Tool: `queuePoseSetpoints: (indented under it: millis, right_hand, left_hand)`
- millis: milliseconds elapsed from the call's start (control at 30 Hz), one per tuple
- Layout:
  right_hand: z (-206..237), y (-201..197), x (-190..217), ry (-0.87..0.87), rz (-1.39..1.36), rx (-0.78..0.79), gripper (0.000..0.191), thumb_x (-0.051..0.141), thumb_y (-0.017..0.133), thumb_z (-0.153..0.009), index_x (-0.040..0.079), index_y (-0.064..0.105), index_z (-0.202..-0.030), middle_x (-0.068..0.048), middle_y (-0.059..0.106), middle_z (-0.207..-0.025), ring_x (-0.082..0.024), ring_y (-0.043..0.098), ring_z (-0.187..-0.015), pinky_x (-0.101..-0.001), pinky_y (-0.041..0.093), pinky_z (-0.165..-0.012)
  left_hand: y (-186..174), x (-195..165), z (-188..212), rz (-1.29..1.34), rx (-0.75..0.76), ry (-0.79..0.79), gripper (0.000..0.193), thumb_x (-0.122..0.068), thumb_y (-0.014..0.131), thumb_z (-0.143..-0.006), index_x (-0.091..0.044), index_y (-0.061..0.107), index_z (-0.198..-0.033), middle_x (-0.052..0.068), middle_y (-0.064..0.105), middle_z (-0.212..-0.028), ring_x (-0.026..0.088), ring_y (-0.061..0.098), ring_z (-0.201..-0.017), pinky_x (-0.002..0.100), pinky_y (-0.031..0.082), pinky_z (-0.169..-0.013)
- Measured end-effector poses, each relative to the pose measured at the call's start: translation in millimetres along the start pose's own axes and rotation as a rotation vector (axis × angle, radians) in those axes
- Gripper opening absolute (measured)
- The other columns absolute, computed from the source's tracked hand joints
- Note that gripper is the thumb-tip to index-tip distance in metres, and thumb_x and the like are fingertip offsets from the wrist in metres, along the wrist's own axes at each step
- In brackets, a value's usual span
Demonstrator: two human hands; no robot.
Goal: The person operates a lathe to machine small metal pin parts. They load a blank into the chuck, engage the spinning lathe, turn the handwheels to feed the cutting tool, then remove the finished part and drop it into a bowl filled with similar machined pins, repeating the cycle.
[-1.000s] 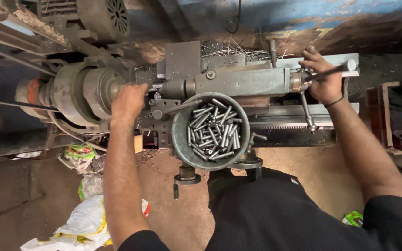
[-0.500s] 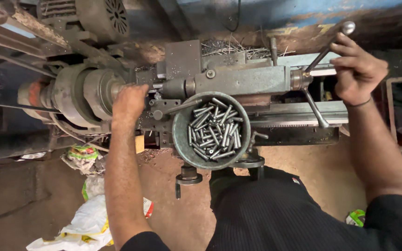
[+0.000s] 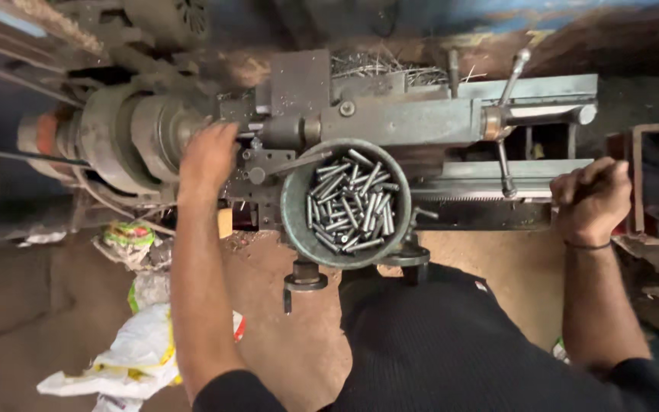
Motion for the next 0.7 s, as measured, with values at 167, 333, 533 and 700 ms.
queuePoseSetpoints:
  millis: [167, 333, 533, 700]
  right_hand:
    - [7.6, 112.8, 74.6, -0.545, 0.416, 0.227, 0.043, 0.042, 0.064, -0.111, 0.003, 0.049, -0.121, -0.01, 0.053, -0.103, -0.021, 0.054, -0.086, -0.0318, 0.049, -0.079]
    - [-32.3, 189.8, 118.3, -0.793, 0.636, 0.077, 0.043, 0.024, 0.07, -0.117, 0.002, 0.042, -0.141, -0.013, 0.051, -0.123, -0.016, 0.047, -0.096, -0.0275, 0.038, -0.079]
    - [-21.5, 234.2, 132.2, -1.221, 1.129, 0.027, 0.017, 0.011, 0.074, -0.107, -0.003, 0.065, -0.105, -0.012, 0.069, -0.082, -0.021, 0.064, -0.07, -0.0325, 0.047, -0.062]
    - [-49.1, 209.3, 115.7, -0.924, 0.927, 0.104, 0.005, -0.006, 0.07, -0.109, -0.008, 0.067, -0.112, -0.012, 0.07, -0.093, -0.013, 0.064, -0.076, -0.0278, 0.051, -0.067]
  left_hand:
    - [-58.7, -27.8, 65.2, 0.127, -0.382, -0.148, 0.036, -0.009, 0.075, -0.095, -0.003, 0.067, -0.129, 0.018, 0.069, -0.131, 0.037, 0.063, -0.124, 0.047, 0.047, -0.11]
    - [27.1, -2.2, 230.5, 0.383, -0.186, -1.155, 0.036, -0.019, 0.079, -0.095, -0.009, 0.074, -0.129, 0.029, 0.066, -0.089, 0.039, 0.063, -0.085, 0.044, 0.054, -0.083]
    - [167.0, -60.3, 344.9, 0.914, -0.187, -1.155, 0.036, -0.039, 0.069, -0.096, -0.004, 0.072, -0.102, 0.011, 0.067, -0.079, 0.023, 0.065, -0.072, 0.036, 0.056, -0.067]
    - [233.6, -93.9, 373.4, 1.354, -0.044, -1.357, 0.047, -0.046, 0.073, -0.097, 0.0, 0.066, -0.088, 0.005, 0.056, -0.069, 0.016, 0.055, -0.056, 0.032, 0.051, -0.053]
Point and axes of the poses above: each hand's wrist, its own z-axis away from the middle knuckle, its own y-axis out of the palm, x = y × z, the point moved 10 cm from there along -z, towards the middle knuckle
